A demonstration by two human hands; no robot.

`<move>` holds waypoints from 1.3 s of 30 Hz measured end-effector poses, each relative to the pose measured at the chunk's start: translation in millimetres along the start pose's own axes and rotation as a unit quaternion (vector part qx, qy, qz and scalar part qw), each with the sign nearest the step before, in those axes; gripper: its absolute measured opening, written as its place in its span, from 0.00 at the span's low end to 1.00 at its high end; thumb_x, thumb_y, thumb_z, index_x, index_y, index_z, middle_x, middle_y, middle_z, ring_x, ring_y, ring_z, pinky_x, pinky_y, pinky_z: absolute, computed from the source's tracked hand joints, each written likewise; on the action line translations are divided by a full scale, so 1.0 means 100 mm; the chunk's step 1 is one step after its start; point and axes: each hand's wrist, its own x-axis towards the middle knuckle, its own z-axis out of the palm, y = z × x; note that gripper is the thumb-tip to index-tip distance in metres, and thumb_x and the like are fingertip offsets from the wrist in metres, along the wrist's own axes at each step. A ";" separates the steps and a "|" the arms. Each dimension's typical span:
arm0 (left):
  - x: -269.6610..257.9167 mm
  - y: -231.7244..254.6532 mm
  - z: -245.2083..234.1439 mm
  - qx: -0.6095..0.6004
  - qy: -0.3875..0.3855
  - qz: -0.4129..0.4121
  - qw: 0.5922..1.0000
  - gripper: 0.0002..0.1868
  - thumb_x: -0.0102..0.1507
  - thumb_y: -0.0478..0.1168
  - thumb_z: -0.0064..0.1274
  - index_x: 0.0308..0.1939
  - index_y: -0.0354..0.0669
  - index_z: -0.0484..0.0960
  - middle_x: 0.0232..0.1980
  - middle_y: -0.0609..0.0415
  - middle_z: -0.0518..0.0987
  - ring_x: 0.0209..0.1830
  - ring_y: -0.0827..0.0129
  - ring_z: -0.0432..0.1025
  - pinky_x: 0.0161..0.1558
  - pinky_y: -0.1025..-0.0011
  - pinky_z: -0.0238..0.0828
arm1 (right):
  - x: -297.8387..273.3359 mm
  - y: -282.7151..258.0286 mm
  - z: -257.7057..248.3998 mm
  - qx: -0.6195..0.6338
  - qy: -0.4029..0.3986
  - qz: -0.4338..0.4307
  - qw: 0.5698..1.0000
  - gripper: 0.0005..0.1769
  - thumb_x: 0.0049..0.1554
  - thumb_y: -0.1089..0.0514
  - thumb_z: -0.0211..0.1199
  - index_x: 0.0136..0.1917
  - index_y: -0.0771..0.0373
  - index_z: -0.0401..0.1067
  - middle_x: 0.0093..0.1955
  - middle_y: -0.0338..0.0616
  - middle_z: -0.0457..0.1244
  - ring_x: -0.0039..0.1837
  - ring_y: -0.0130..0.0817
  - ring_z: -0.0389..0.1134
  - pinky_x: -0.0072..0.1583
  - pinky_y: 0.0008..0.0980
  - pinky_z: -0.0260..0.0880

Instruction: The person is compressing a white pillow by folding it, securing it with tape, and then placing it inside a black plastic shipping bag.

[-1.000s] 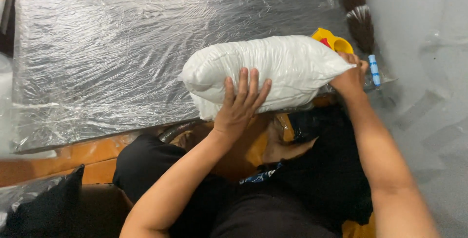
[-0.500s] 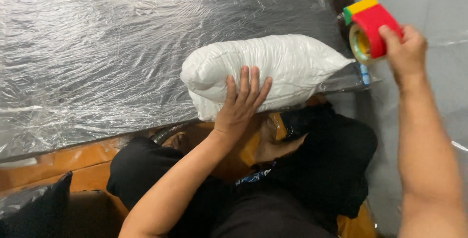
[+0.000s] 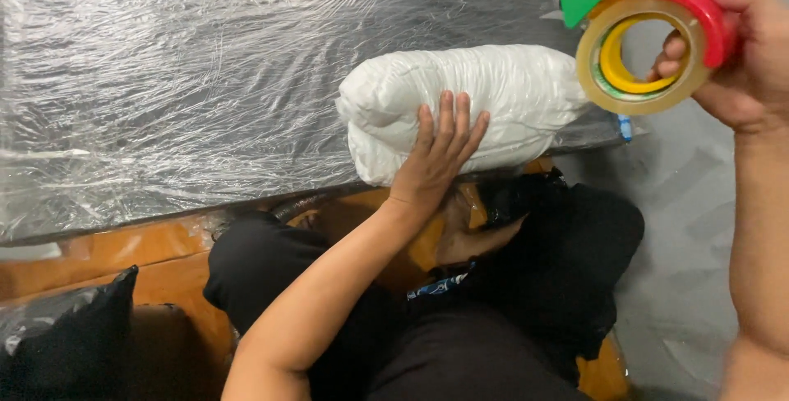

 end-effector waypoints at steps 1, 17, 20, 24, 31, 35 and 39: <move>0.00 0.00 0.00 -0.001 0.000 -0.001 1.000 0.38 0.70 0.44 0.52 0.82 0.47 0.53 0.79 0.37 0.57 0.78 0.43 0.54 0.76 0.43 0.47 | -0.05 -0.07 0.18 -0.001 0.000 0.001 1.000 0.24 0.70 0.38 0.51 0.66 0.56 0.71 0.36 0.26 0.65 0.36 0.17 0.69 0.48 0.13 0.77; 0.01 -0.03 -0.04 -0.038 -0.006 -0.005 0.999 0.33 0.73 0.43 0.44 0.81 0.42 0.55 0.79 0.33 0.56 0.78 0.42 0.54 0.76 0.46 0.50 | -0.07 0.05 1.20 -0.119 -0.003 0.080 0.990 0.21 0.73 0.49 0.53 0.56 0.73 0.71 0.43 0.53 0.69 0.40 0.36 0.73 0.43 0.23 0.75; 0.00 -0.04 -0.08 -0.054 -0.018 -0.006 0.998 0.33 0.73 0.42 0.43 0.81 0.42 0.55 0.80 0.33 0.55 0.80 0.41 0.51 0.77 0.45 0.47 | -0.05 0.00 1.21 -0.121 -0.002 0.093 0.988 0.22 0.73 0.49 0.53 0.57 0.73 0.71 0.43 0.53 0.69 0.40 0.38 0.73 0.44 0.25 0.77; -0.01 -0.08 -0.11 -0.073 -0.031 -0.003 0.997 0.33 0.72 0.39 0.41 0.81 0.36 0.55 0.81 0.32 0.52 0.81 0.40 0.48 0.79 0.46 0.43 | 0.01 -0.02 1.18 -0.149 0.015 0.086 0.985 0.23 0.72 0.47 0.56 0.58 0.73 0.72 0.41 0.53 0.68 0.38 0.37 0.73 0.42 0.26 0.78; 0.06 -0.15 -0.15 -0.064 -0.012 -0.006 0.998 0.29 0.73 0.38 0.39 0.77 0.28 0.60 0.77 0.27 0.58 0.78 0.37 0.53 0.78 0.45 0.45 | -0.09 0.17 1.23 -0.147 0.003 0.045 0.988 0.21 0.73 0.47 0.55 0.51 0.68 0.72 0.41 0.44 0.66 0.37 0.23 0.65 0.36 0.18 0.64; 0.10 -0.18 -0.17 -0.037 -0.033 0.001 0.999 0.29 0.73 0.39 0.39 0.76 0.27 0.61 0.76 0.27 0.59 0.77 0.37 0.53 0.77 0.45 0.47 | -0.38 -0.06 1.46 -0.173 0.027 0.060 0.983 0.21 0.70 0.44 0.52 0.57 0.64 0.73 0.37 0.37 0.63 0.29 0.16 0.53 0.28 0.19 0.49; 0.16 -0.24 -0.12 -0.069 -0.026 -0.026 0.997 0.29 0.71 0.38 0.40 0.74 0.25 0.64 0.75 0.26 0.61 0.77 0.37 0.55 0.77 0.45 0.46 | -0.45 0.24 1.40 -0.113 0.032 0.024 0.993 0.20 0.70 0.48 0.53 0.58 0.71 0.70 0.46 0.43 0.67 0.41 0.20 0.66 0.40 0.16 0.67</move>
